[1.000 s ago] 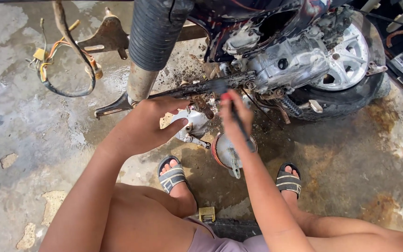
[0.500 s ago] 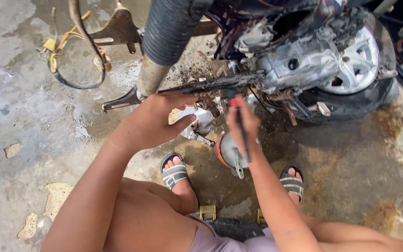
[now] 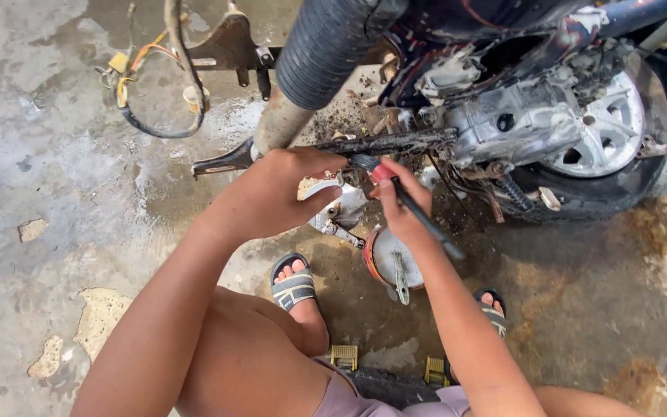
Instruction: The person scrubs the engine and frame of a motorcycle using a brush and a cleaning solution. They dip the brush into a bucket of soapy water and scrub various parts of the bike, including the chain and engine casing.
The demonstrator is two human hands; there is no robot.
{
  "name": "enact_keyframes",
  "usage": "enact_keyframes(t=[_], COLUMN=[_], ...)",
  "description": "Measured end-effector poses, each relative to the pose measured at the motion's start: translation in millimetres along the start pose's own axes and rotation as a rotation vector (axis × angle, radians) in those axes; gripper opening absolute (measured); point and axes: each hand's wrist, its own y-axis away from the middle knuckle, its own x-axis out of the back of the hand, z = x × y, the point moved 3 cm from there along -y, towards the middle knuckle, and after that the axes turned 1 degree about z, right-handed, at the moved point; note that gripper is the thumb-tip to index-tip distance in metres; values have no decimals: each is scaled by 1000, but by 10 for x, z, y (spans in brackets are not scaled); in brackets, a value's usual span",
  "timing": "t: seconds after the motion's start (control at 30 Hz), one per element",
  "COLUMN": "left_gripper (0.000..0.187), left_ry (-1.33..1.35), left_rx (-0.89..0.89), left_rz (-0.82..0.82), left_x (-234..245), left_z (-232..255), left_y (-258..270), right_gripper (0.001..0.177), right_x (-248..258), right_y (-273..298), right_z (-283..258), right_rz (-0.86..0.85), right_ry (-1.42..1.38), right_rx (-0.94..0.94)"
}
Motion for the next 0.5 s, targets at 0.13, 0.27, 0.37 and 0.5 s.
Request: enact_keyframes(t=[0.13, 0.27, 0.37, 0.5], left_gripper=[36, 35, 36, 33], left_ry=[28, 13, 12, -14], left_rx=[-12, 4, 6, -12], left_rz=[11, 23, 7, 11], left_x=[22, 18, -25, -19], left_z=[88, 26, 29, 37], left_y=[52, 36, 16, 15], right_gripper=[34, 29, 26, 29], right_x=[103, 159, 221, 152], right_y=[-144, -372, -415, -476], right_z=[-152, -279, -419, -384], right_rz=[-142, -129, -176, -270], right_ry=[26, -55, 14, 136], right_rx=[-168, -153, -168, -145])
